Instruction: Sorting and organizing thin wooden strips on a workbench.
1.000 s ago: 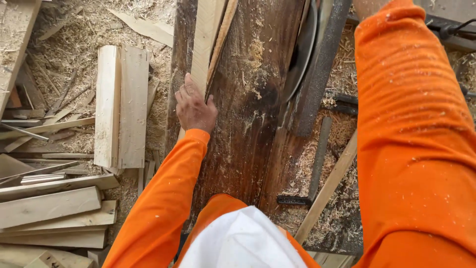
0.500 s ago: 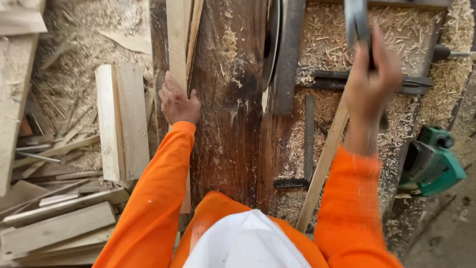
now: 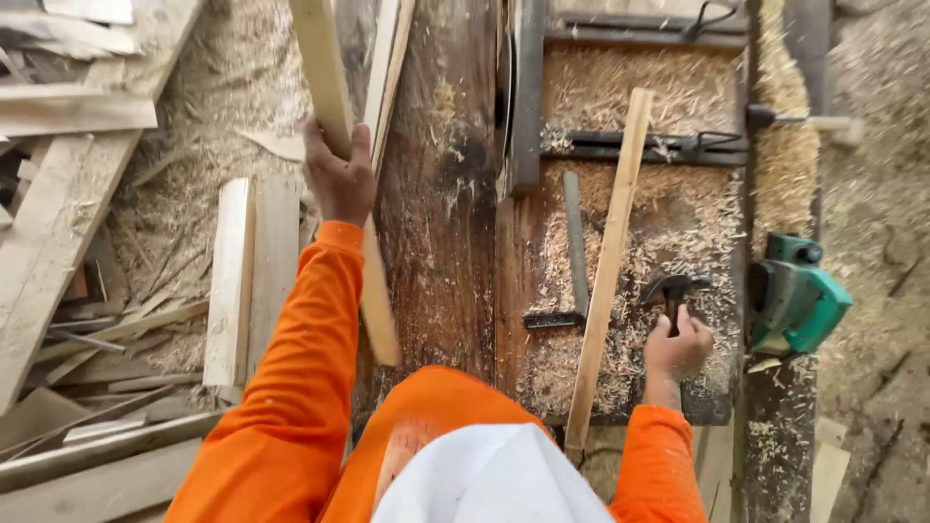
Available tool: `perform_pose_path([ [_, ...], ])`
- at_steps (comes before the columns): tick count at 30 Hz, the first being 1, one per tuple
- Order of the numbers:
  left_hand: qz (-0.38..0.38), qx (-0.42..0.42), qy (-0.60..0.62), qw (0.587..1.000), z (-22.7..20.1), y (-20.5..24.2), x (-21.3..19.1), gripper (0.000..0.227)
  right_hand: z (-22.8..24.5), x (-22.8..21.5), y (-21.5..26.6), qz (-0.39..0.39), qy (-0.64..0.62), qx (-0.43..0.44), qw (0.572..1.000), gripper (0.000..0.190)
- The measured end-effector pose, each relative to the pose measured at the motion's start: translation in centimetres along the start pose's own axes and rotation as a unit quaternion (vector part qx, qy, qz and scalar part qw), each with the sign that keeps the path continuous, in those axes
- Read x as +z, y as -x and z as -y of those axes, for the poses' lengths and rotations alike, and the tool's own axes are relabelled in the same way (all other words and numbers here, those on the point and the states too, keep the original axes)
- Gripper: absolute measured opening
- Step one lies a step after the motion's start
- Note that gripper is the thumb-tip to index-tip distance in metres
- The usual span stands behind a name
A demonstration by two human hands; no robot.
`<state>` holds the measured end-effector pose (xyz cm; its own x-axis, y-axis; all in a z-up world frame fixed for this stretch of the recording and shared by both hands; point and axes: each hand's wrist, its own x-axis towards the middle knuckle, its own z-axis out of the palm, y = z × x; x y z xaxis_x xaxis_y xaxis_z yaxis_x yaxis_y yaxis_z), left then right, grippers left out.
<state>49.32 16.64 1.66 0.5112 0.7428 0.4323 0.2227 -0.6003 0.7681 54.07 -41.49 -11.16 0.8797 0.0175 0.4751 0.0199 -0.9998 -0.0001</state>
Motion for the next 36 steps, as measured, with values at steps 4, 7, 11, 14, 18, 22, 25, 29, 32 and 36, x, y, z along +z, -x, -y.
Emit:
perform_pose_path([
  [4, 0.056, -0.116, 0.273, 0.953, -5.9, 1.3, -1.2, 0.033, 8.7, -7.7, -0.5, 0.177, -0.32, -0.01, 0.931, 0.04],
  [7, 0.094, -0.165, 0.444, 0.876, -9.6, 4.0, -0.4, 0.033, 16.1, -16.7, 1.6, 0.345, -0.444, -0.092, 0.822, 0.056],
  [11, 0.178, -0.332, 0.611, 0.696, -10.8, 8.6, -0.5, 0.035, 19.9, -23.9, 8.9, 0.578, -0.458, 0.075, 0.671, 0.087],
  [14, 0.258, -0.394, 0.629, 0.619, -8.1, 11.8, -1.3, 0.043, 19.5, -27.7, 15.6, 0.478, -0.48, 0.072, 0.732, 0.08],
  [18, 0.331, -0.414, 0.69, 0.493, -4.8, 17.6, -2.6, 0.055, 20.9, -35.5, 18.1, 0.393, -0.436, 0.022, 0.809, 0.085],
  [22, 0.348, -0.412, 0.71, 0.453, -4.8, 19.1, -5.4, 0.058, 19.7, -38.1, 22.2, 0.399, -0.35, 0.043, 0.847, 0.089],
  [25, 0.339, -0.476, 0.691, 0.425, -5.9, 20.6, -7.4, 0.057, 17.8, -37.9, 25.7, 0.374, -0.324, 0.044, 0.868, 0.082],
  [29, 0.382, -0.446, 0.629, 0.51, -4.2, 26.0, -6.3, 0.057, 13.5, -36.5, 32.1, 0.346, -0.282, 0.062, 0.893, 0.068],
  [32, 0.416, -0.467, 0.438, 0.646, -3.8, 31.6, -6.5, 0.063, 10.1, -34.0, 39.2, 0.314, -0.31, 0.107, 0.891, 0.052],
  [36, 0.476, -0.181, 0.141, 0.849, 2.0, 38.8, -2.9, 0.078, 8.8, -30.1, 44.1, 0.36, -0.286, 0.163, 0.873, 0.045],
])
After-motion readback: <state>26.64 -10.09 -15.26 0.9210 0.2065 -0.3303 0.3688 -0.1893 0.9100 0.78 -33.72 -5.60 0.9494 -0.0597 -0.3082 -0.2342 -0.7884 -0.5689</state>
